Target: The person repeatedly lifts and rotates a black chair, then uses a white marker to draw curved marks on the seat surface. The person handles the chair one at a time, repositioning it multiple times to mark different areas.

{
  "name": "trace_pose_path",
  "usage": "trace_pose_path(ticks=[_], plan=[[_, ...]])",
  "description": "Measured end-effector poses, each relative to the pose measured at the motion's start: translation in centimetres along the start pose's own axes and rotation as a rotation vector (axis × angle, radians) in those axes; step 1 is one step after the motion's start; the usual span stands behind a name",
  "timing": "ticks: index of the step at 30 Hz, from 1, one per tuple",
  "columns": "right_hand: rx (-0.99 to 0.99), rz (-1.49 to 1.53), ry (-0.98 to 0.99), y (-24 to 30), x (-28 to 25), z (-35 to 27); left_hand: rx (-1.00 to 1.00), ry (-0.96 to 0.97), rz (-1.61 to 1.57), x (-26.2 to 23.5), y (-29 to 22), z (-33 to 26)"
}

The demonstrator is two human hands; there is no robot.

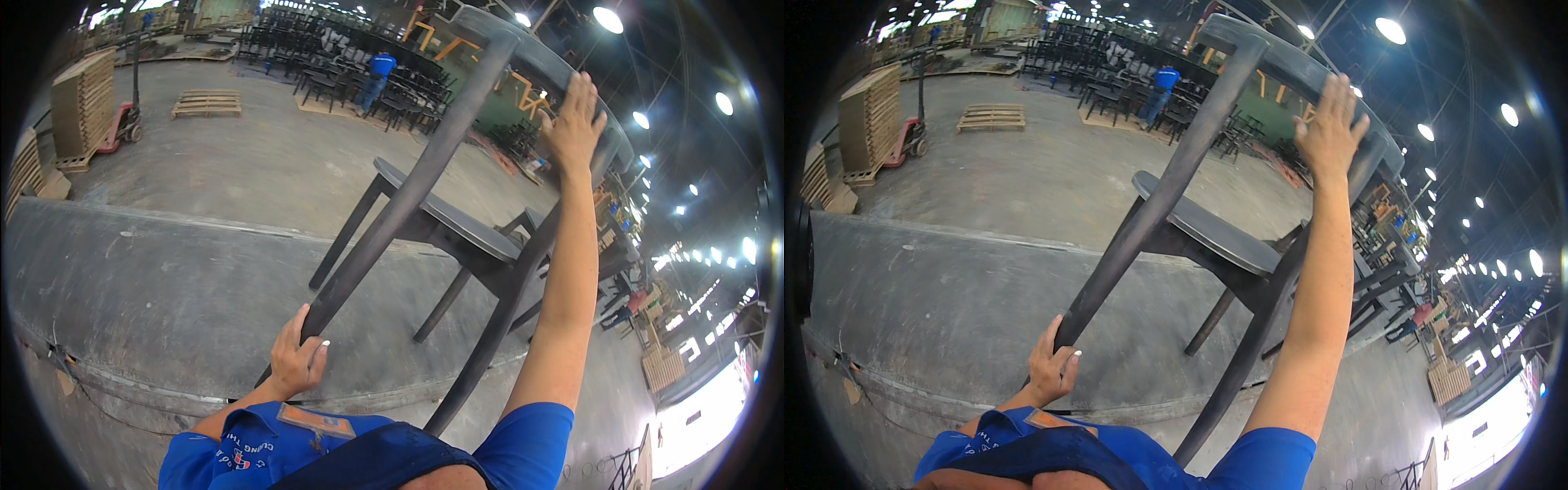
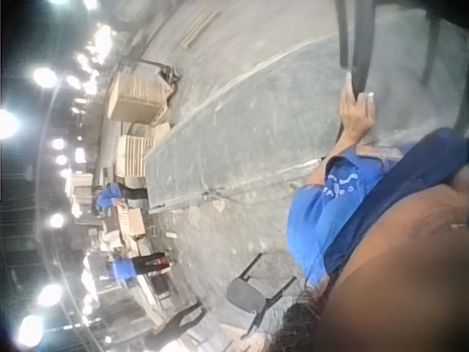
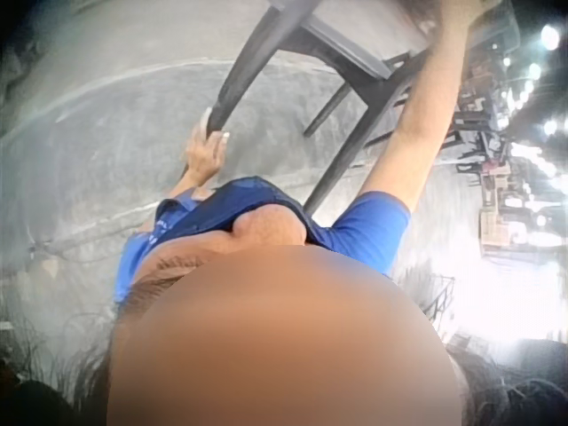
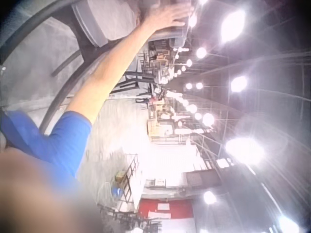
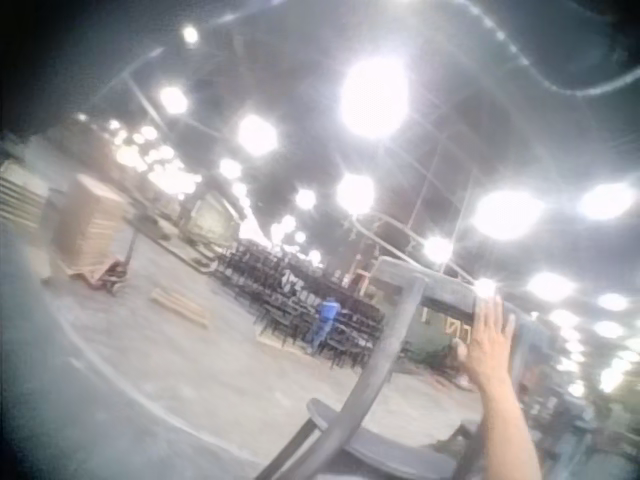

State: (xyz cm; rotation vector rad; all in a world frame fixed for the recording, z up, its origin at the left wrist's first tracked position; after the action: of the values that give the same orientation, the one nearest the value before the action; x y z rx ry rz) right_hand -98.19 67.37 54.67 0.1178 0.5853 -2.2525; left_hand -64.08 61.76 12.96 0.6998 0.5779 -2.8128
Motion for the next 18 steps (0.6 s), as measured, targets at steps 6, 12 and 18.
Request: trace_pose_path(ticks=[6,12,18], plan=[[0.279,-0.139,0.055,-3.9,-1.6,-5.9,0.032,-0.016,0.003,-0.1,0.0,0.7],[0.504,0.372,-0.231,-2.4,0.6,-13.4,0.056,-0.01,0.03,0.1,-0.2,1.2],[0.729,0.435,0.084,2.8,0.8,-23.6,0.051,-0.019,0.026,1.5,0.1,1.4]])
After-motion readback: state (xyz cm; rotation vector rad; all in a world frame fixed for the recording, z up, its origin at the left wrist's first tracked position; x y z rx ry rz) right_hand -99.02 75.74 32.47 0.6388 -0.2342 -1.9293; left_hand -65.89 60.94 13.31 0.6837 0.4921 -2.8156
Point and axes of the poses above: each hand's wrist, its own z-axis towards the middle knuckle, its own x-axis out of the palm, y = z × x, the point moved 3 cm from there along z, towards the middle knuckle, and after that the axes turned 15 degrees about z, right-handed, at the moved point
